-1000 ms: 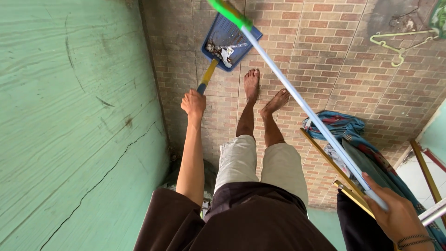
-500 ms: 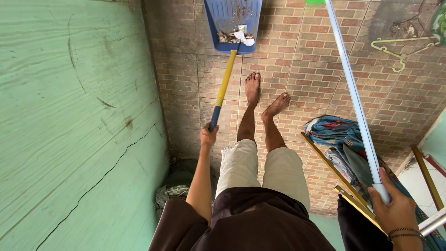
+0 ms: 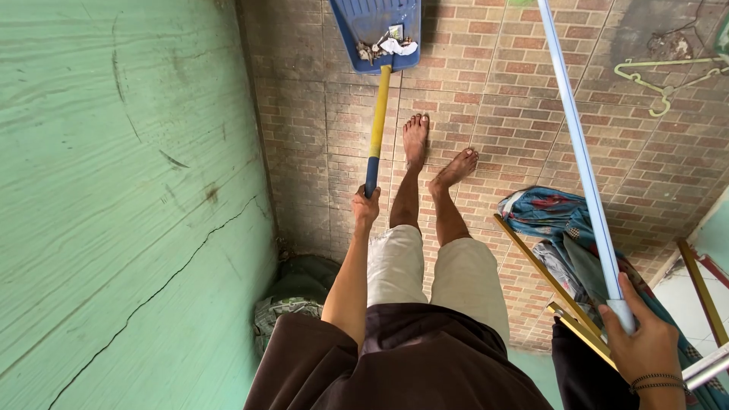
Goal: Sweeping dirt and debris into a dustpan using a broom on a balcony.
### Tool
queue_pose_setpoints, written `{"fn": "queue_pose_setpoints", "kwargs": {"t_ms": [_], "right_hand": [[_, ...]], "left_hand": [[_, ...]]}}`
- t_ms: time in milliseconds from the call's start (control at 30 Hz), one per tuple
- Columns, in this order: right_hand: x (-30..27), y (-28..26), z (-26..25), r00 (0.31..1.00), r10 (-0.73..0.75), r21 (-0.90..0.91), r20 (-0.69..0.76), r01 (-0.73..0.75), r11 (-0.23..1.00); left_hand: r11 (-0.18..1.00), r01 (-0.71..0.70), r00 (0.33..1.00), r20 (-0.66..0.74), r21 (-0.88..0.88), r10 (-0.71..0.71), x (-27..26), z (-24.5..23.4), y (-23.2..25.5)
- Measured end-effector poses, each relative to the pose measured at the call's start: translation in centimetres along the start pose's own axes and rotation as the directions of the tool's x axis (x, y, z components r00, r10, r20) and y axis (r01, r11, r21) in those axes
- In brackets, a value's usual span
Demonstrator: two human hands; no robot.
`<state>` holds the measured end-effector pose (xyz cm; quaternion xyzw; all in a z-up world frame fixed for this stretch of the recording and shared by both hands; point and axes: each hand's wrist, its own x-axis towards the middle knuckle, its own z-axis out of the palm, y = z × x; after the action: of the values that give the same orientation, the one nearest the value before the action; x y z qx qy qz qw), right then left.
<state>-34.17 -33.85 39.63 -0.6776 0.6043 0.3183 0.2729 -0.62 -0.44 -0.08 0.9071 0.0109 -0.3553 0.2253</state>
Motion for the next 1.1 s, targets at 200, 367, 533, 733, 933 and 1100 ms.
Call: {"fn": "queue_pose_setpoints", "kwargs": {"t_ms": [200,367,533,733,933,1100], "right_hand": [[-0.7,-1.4,-0.3,1.000,0.025,0.041,0.006,-0.025,0.999],[-1.8,-2.3,-0.4,1.000,-0.003,0.135,-0.031,0.008,0.991],[-2.4,-1.8,1.0,0.991,0.065,0.543,0.116,-0.118,0.831],[0.0,-7.4,3.1,0.960,-0.156,0.813,0.234,-0.105,0.573],[9.3,-17.5,7.6,0.866,-0.435,0.949,0.246,-0.123,0.290],[15.0,-19.9,12.7,0.872,-0.322,0.893,0.369,-0.237,0.382]], "left_hand": [[0.993,-0.031,1.000,0.008,0.115,0.030,3.7,2.4,-0.4],[0.981,0.030,1.000,-0.001,0.189,-0.030,2.4,1.8,0.3],[0.959,-0.061,0.995,-0.060,0.275,0.081,4.0,0.4,2.2],[0.992,0.120,0.986,0.120,-0.034,-0.115,4.4,-8.0,11.2],[0.977,0.078,0.994,0.092,-0.200,-0.061,4.1,-13.6,13.4],[0.929,0.142,0.989,0.091,-0.342,-0.117,4.5,-14.8,11.8]]}}
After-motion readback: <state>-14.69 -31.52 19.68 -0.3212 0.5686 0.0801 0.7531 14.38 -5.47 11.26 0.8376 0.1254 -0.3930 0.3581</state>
